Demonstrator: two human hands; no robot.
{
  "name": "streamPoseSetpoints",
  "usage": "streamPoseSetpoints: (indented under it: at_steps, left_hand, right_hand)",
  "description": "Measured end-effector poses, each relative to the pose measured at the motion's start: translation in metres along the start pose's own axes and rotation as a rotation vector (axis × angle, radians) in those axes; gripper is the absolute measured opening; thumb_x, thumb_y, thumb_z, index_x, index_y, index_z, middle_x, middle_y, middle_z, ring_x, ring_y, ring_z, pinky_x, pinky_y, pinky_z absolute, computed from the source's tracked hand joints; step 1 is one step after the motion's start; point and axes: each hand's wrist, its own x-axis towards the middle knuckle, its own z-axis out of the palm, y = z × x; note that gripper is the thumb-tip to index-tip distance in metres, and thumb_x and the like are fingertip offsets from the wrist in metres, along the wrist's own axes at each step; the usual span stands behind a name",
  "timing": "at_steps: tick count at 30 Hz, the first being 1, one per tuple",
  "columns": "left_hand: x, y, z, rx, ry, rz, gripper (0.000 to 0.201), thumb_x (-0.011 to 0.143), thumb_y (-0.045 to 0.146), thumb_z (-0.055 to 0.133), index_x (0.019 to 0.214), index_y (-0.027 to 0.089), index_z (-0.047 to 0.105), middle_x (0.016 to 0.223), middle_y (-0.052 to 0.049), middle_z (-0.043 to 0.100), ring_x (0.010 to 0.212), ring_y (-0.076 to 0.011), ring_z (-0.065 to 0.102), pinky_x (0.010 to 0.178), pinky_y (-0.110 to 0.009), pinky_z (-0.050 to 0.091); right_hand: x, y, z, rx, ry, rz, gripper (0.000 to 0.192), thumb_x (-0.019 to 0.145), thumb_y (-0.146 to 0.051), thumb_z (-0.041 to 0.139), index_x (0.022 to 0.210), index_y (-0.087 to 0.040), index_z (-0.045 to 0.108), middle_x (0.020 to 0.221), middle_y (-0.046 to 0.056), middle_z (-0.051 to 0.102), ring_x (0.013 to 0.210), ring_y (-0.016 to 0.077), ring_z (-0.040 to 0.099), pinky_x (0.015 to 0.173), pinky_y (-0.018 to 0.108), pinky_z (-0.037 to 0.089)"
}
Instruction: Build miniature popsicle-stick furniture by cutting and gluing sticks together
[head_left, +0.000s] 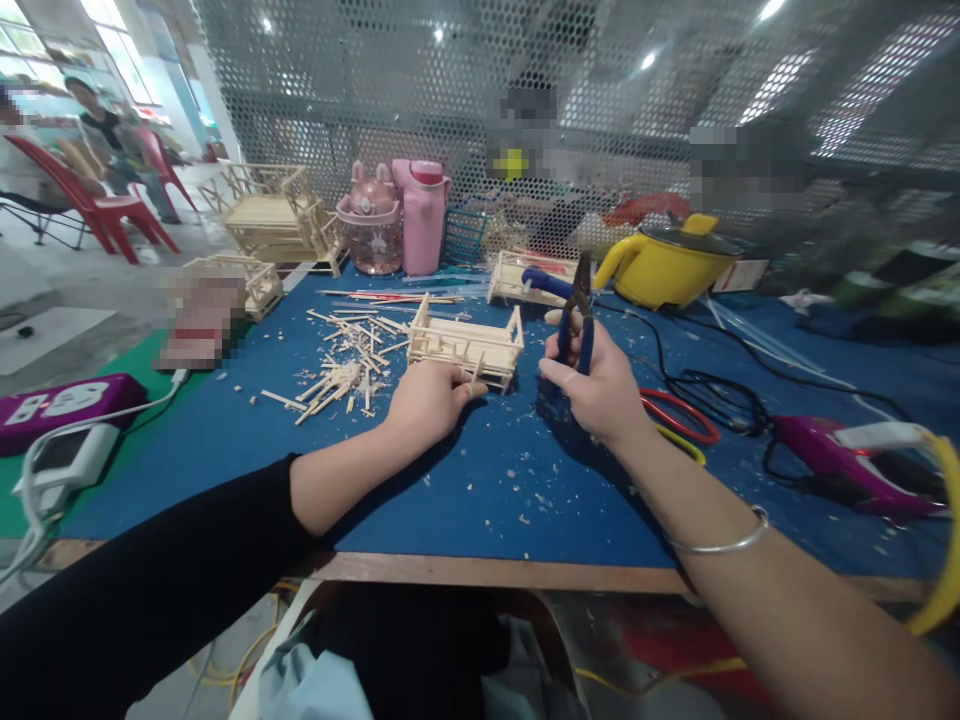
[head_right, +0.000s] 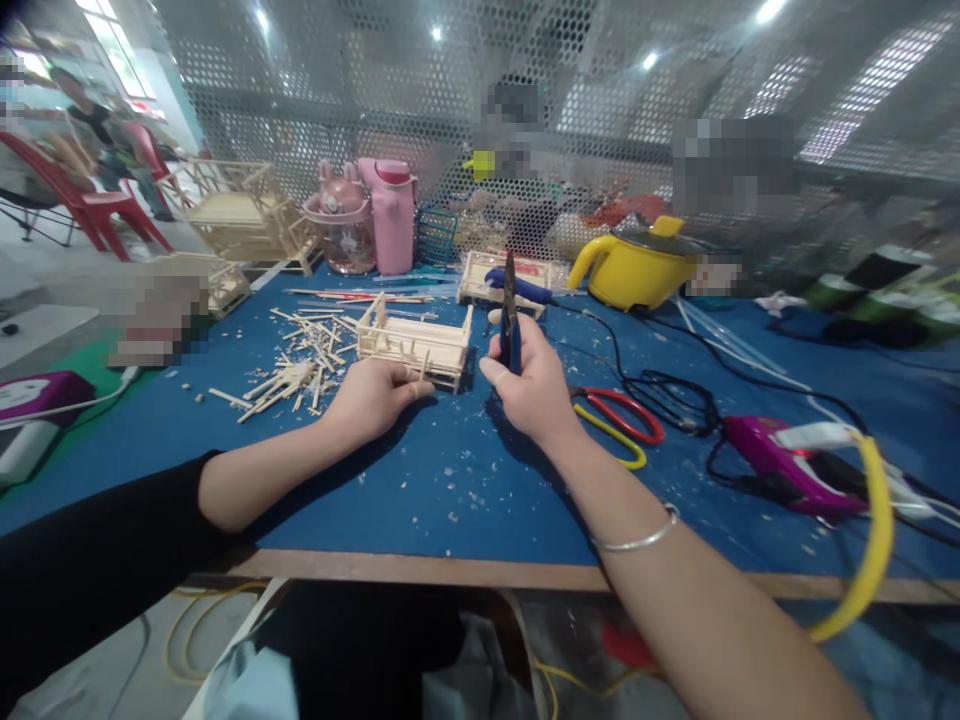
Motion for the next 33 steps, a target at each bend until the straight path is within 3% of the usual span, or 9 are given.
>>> streamPoseSetpoints:
  at_steps: [4,7,10,15,21,26,31,33]
  left_hand:
    - [-0.005,0.000,0.001,-0.055,0.005,0.037,0.023,0.080,0.037,0.064,0.087,0.021,0.079,0.082,-0.005,0.076,0.073,-0.0177,0.064,0.068,-0.027,0.043]
    - [-0.011,0.003,0.000,-0.067,0.014,0.112,0.022,0.080,0.037,0.065,0.089,0.022,0.079,0.085,-0.005,0.077,0.074,-0.0184,0.065,0.069,-0.028,0.045]
    - [-0.016,0.007,-0.002,-0.057,0.012,0.191,0.019,0.081,0.033,0.066,0.092,0.024,0.078,0.089,-0.004,0.077,0.076,-0.0185,0.066,0.071,-0.028,0.046]
    - [-0.019,0.010,-0.005,-0.082,0.024,0.242,0.019,0.081,0.028,0.067,0.096,0.026,0.078,0.090,-0.003,0.077,0.075,-0.0172,0.066,0.072,-0.027,0.047]
    - [-0.023,0.013,-0.009,-0.108,-0.032,0.256,0.020,0.080,0.037,0.068,0.089,0.022,0.078,0.074,-0.001,0.074,0.063,-0.0138,0.058,0.063,-0.025,0.041]
    - [-0.027,0.014,-0.008,-0.102,-0.045,0.287,0.032,0.088,0.037,0.055,0.073,0.015,0.074,0.061,0.000,0.064,0.056,-0.0103,0.047,0.057,-0.023,0.035]
    - [-0.028,0.016,-0.008,-0.084,-0.070,0.317,0.028,0.086,0.040,0.058,0.080,0.018,0.075,0.071,-0.001,0.070,0.063,-0.0126,0.055,0.064,-0.024,0.041]
    - [-0.025,0.018,-0.017,-0.006,0.008,0.356,0.029,0.084,0.044,0.061,0.088,0.020,0.075,0.080,-0.004,0.073,0.069,-0.0154,0.060,0.069,-0.026,0.044]
  right_hand:
    - [-0.009,-0.010,0.007,-0.069,0.017,-0.091,0.034,0.074,-0.023,0.065,0.106,-0.023,0.053,0.073,-0.005,0.053,0.061,0.0120,0.051,0.062,0.030,0.044]
    - [-0.014,-0.015,0.015,-0.067,-0.006,-0.107,0.028,0.078,-0.027,0.066,0.103,-0.024,0.054,0.078,-0.003,0.059,0.068,0.0138,0.057,0.071,0.032,0.047]
    - [-0.017,-0.017,0.022,-0.035,-0.073,-0.102,0.027,0.078,-0.027,0.068,0.100,-0.024,0.054,0.081,-0.002,0.062,0.075,0.0158,0.060,0.078,0.034,0.049]
    - [-0.021,-0.019,0.028,-0.009,-0.190,-0.098,0.028,0.076,-0.026,0.070,0.099,-0.024,0.055,0.079,-0.002,0.062,0.072,0.0150,0.059,0.074,0.033,0.049]
    - [-0.020,-0.021,0.028,0.115,-0.083,-0.046,0.030,0.075,-0.022,0.067,0.102,-0.023,0.053,0.080,-0.003,0.057,0.073,0.0135,0.056,0.077,0.032,0.047]
    - [-0.018,-0.018,0.027,0.316,-0.126,0.090,0.042,0.067,-0.025,0.074,0.104,-0.023,0.052,0.081,-0.004,0.059,0.076,0.0138,0.058,0.079,0.032,0.048]
    - [-0.019,-0.021,0.028,0.396,-0.112,0.146,0.043,0.066,-0.025,0.074,0.102,-0.024,0.051,0.080,-0.003,0.064,0.077,0.0157,0.063,0.079,0.034,0.050]
    - [-0.016,-0.023,0.024,0.433,-0.076,0.151,0.043,0.066,-0.025,0.072,0.103,-0.024,0.050,0.077,-0.004,0.064,0.075,0.0157,0.063,0.077,0.034,0.050]
